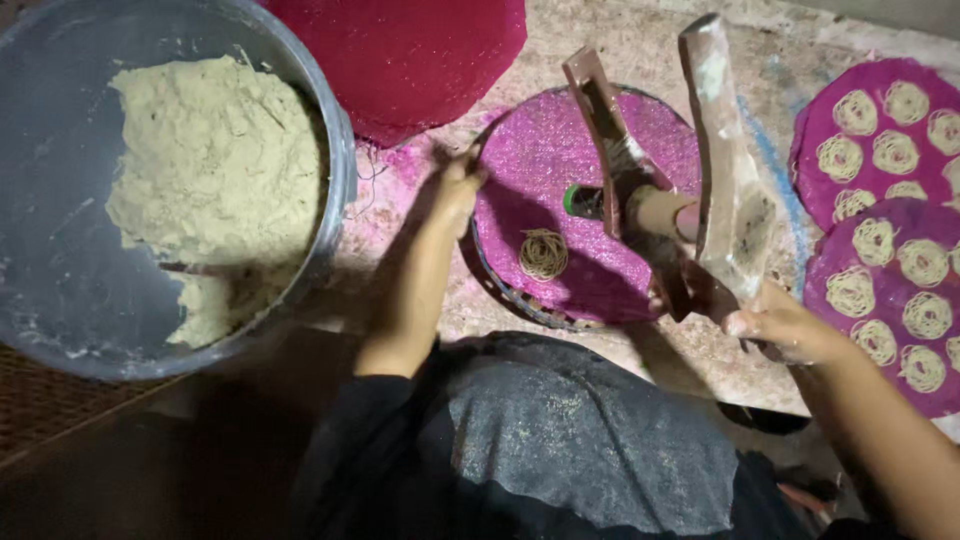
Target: The person sits at a low table and uses a wooden hand press to extrude dough from a large basin into coiled noodle nests on round pink trays. They load dough into the press, squeeze it over the tray, place the formed nests, and repeat the cycle, occasionally repositioning trays and scraping dough with a stick.
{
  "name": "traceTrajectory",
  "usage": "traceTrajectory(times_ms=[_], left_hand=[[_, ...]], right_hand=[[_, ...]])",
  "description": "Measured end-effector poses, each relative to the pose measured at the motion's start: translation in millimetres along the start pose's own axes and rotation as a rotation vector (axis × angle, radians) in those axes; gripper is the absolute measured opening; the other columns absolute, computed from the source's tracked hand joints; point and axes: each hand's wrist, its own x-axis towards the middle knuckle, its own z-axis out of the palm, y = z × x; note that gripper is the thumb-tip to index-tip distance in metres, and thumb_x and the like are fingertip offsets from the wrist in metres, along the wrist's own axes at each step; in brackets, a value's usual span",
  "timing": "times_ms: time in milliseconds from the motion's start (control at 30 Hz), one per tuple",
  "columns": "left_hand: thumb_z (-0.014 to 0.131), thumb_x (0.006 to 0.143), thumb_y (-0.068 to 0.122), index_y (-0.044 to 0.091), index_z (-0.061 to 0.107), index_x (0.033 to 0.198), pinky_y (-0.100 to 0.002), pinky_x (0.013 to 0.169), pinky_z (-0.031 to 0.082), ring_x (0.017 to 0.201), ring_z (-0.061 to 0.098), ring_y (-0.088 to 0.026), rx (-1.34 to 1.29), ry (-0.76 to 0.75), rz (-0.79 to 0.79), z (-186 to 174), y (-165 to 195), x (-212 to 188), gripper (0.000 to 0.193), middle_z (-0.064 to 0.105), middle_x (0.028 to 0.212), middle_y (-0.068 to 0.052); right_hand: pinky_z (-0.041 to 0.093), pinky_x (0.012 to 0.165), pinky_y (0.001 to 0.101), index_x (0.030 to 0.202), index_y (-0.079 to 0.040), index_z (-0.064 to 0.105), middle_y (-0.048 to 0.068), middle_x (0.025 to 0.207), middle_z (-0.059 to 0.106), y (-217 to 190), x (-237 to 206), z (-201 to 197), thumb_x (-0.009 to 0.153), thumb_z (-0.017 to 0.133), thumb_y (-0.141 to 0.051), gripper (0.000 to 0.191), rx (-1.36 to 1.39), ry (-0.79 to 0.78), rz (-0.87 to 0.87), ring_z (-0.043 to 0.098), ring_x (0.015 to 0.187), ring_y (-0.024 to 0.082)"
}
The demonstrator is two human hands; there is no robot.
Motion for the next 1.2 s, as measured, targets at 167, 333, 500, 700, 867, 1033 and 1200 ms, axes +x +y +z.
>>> traceTrajectory(times_ms=[167,333,500,700,867,1033,1200], left_hand=[[0.055,0.097,0.004,-0.008,0.040,0.155,-0.039,0.123,0.028,0.147,0.044,-0.028,-0.312,-0.061,0.128,1,-41,-40,0.061,0.048,0.159,-0.018],[0.064,0.104,0.027,-0.004,0.022,0.166,-0.036,0.117,0.034,0.127,0.046,-0.023,-0.581,0.038,0.208,13,11,-48,0.080,0.035,0.165,-0.037],[0.060,0.094,0.059,0.007,0.034,0.153,-0.049,0.133,0.032,0.152,0.040,-0.037,-1.117,-0.996,0.167,12,96,-49,0.083,0.041,0.160,-0.024],[0.062,0.085,0.032,0.014,0.050,0.150,-0.043,0.124,0.030,0.131,0.053,-0.023,-1.028,-1.098,0.317,34,114,-54,0.068,0.058,0.132,-0.009],[0.060,0.080,0.025,0.016,0.055,0.116,-0.042,0.118,0.036,0.117,0.053,-0.021,-1.056,-1.022,0.367,47,98,-24,0.038,0.054,0.112,-0.004],[0.066,0.086,0.034,0.017,0.053,0.118,-0.042,0.110,0.040,0.112,0.055,-0.022,-1.254,-0.957,0.392,47,76,2,0.038,0.056,0.107,0.000],[0.066,0.096,0.049,0.019,0.054,0.114,-0.043,0.112,0.043,0.109,0.059,-0.019,-1.332,-0.950,0.409,29,60,24,0.037,0.057,0.105,0.002]], right_hand=[[0.047,0.085,0.0401,0.161,-0.002,0.038,0.014,0.120,0.058,-29,14,24,0.080,0.077,-0.054,0.104,-0.013,-0.088,-0.011,0.056,0.102,0.025],[0.051,0.106,0.0452,0.147,0.001,0.048,0.017,0.133,0.066,-87,32,60,0.087,0.055,-0.077,0.099,0.126,-0.406,-0.126,0.064,0.123,0.029],[0.046,0.108,0.0462,0.148,-0.006,0.042,0.015,0.138,0.061,-110,38,84,0.080,0.041,-0.077,0.099,0.313,-0.443,0.292,0.062,0.125,0.029],[0.036,0.117,0.0404,0.149,0.003,0.044,0.020,0.143,0.057,-128,34,38,0.092,0.033,-0.068,0.092,-0.042,-0.555,0.241,0.057,0.135,0.025],[0.045,0.108,0.0468,0.147,0.004,0.048,0.023,0.133,0.060,-148,45,19,0.088,0.029,-0.071,0.097,-0.203,-0.434,0.309,0.063,0.122,0.034],[0.053,0.098,0.0478,0.135,0.006,0.055,0.026,0.126,0.064,-159,67,27,0.085,0.021,-0.080,0.105,-0.398,-0.398,0.276,0.065,0.117,0.038],[0.063,0.083,0.0495,0.139,0.001,0.058,0.030,0.115,0.068,-159,85,50,0.096,0.018,-0.081,0.101,-0.495,-0.394,0.305,0.070,0.107,0.041]])
